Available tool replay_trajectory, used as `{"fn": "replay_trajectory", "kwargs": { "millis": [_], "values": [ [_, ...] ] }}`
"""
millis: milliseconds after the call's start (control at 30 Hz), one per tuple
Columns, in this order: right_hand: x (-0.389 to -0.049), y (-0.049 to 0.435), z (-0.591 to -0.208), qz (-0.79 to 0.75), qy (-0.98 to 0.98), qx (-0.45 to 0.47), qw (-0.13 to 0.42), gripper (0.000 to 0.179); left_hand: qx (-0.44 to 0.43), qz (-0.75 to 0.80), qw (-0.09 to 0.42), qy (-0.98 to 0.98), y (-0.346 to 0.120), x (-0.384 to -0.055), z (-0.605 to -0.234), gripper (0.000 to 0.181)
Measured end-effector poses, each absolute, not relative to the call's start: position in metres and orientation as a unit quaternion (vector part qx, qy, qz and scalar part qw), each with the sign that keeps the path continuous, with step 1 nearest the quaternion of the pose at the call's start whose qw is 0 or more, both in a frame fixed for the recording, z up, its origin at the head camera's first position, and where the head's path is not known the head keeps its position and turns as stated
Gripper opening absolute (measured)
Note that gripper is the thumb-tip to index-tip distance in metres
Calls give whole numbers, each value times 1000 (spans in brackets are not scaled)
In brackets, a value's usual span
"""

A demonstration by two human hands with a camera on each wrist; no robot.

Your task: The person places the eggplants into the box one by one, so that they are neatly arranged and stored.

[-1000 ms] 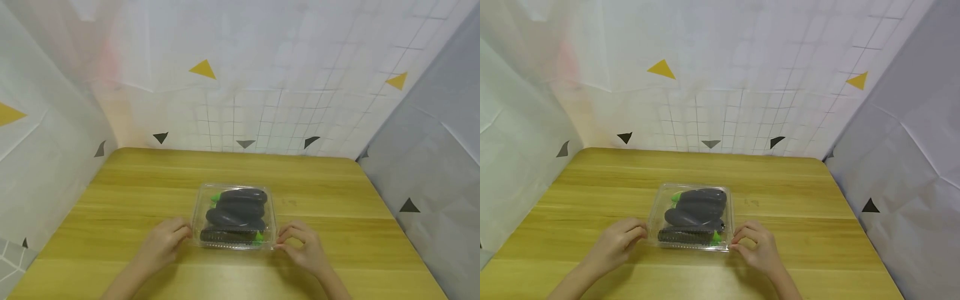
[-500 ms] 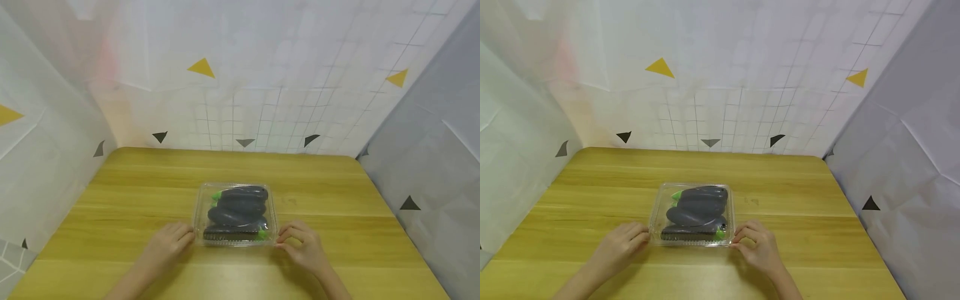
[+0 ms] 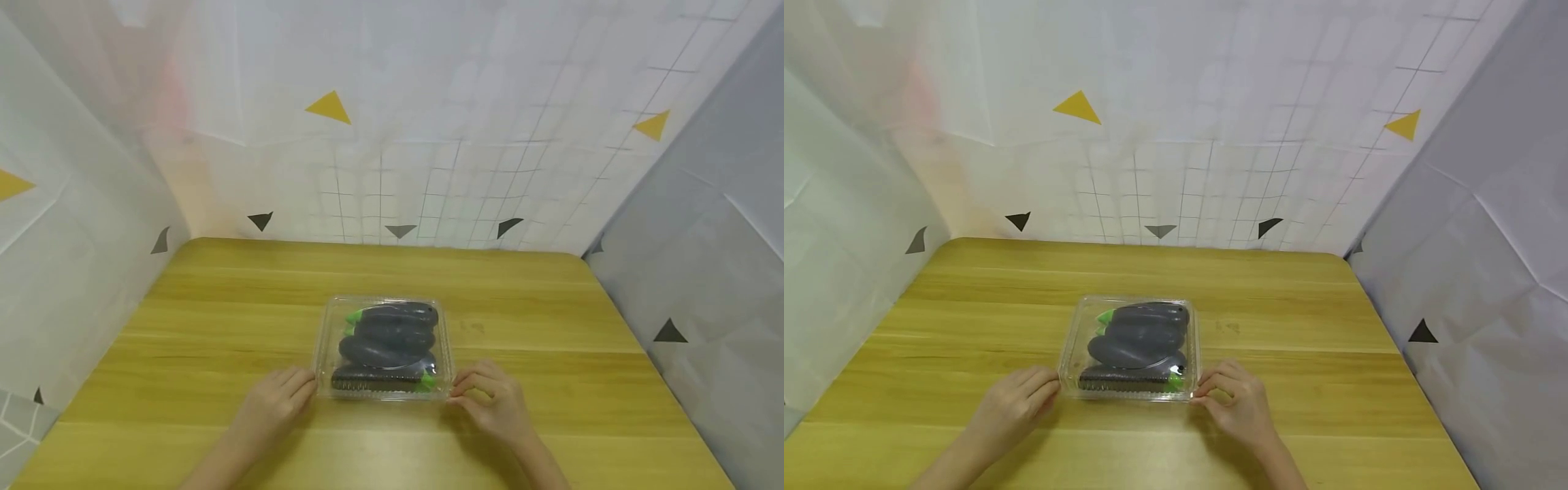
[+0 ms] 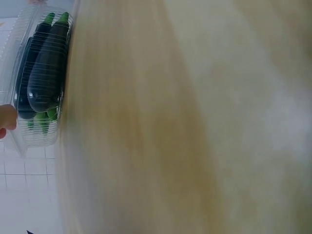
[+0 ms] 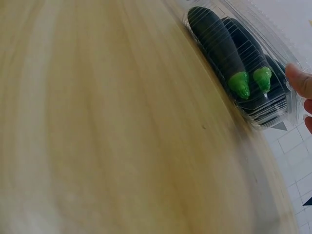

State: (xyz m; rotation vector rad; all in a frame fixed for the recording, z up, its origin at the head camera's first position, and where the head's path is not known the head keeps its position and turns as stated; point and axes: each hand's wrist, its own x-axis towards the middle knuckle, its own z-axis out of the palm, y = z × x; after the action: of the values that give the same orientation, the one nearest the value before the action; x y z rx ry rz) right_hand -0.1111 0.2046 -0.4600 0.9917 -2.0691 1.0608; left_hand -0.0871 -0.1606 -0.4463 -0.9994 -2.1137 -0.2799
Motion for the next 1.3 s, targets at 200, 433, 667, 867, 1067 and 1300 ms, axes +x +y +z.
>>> {"fn": "replay_trajectory", "kwargs": {
  "millis": [200,433,667,867,1067,1300],
  "values": [
    [-105,197,-445,408,-774,376,306,29,-389,-114,380,-832,-160,-86,-448,47],
    [-100,193,-436,410,-771,377,309,32,-382,-123,374,-836,-160,-87,-448,43],
    [-108,202,-460,402,-782,370,299,30,-378,-171,354,-838,-162,-87,-449,22],
    [-113,209,-475,392,-785,374,301,30,-367,-180,328,-852,-164,-85,-449,13],
    [-111,210,-473,390,-784,379,298,31,-362,-186,319,-856,-167,-86,-447,21],
    [-108,215,-469,400,-776,381,303,32,-353,-212,302,-859,-173,-83,-445,30]
  ]
}}
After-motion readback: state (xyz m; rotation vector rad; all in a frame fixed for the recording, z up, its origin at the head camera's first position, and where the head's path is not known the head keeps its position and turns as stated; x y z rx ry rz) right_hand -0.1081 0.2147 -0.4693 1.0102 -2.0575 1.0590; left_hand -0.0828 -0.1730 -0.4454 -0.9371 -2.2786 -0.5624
